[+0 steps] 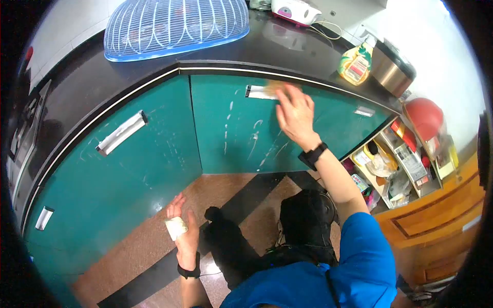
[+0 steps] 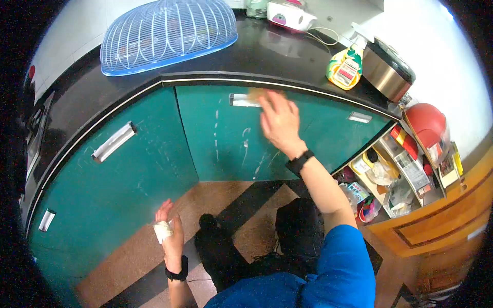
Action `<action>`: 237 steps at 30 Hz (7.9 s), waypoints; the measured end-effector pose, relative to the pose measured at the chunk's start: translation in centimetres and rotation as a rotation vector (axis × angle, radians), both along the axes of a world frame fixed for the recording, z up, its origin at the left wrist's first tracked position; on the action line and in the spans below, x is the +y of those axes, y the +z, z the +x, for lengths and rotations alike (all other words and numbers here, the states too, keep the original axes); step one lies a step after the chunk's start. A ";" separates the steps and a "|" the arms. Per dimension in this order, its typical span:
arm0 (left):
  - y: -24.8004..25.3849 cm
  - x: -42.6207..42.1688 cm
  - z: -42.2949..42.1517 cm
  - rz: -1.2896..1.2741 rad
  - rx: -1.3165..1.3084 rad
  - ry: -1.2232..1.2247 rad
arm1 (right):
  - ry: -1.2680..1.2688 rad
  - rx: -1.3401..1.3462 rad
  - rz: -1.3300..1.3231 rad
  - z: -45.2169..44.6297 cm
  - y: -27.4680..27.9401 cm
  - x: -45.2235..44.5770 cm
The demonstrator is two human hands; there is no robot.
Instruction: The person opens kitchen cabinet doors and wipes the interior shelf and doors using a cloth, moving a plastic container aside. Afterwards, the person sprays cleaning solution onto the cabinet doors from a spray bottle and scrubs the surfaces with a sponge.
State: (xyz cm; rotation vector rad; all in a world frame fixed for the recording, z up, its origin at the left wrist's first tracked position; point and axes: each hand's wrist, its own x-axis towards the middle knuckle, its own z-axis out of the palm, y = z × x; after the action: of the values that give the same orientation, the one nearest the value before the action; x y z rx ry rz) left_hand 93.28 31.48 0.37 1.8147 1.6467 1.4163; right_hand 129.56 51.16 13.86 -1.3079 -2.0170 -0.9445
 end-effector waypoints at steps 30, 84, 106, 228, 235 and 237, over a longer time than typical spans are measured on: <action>4.1 2.3 9.5 -0.010 0.155 -0.177 | 0.205 0.231 -0.013 -4.8 -3.4 1.2; 6.0 3.0 18.0 -0.194 0.361 -0.288 | 0.570 2.423 -0.784 4.2 -17.3 0.7; 2.1 6.2 17.3 -0.413 0.485 -0.238 | -0.240 2.520 -0.634 11.9 -55.9 3.0; -8.8 -5.9 -6.6 -0.620 0.176 0.473 | 0.132 1.236 -1.267 -8.6 -67.9 10.7; -6.4 -5.5 -4.7 -0.576 0.165 0.440 | -0.032 0.672 -1.214 -5.6 -60.4 9.0; -4.9 -5.9 -4.1 -0.513 0.161 0.407 | -0.131 0.456 -1.272 -3.8 -51.5 8.5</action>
State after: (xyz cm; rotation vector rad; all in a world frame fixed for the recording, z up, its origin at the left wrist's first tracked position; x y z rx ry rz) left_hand 89.22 25.59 -4.51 1.3787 2.2992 0.8648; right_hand 125.74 59.63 -37.59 -1.9930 -2.1227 0.7664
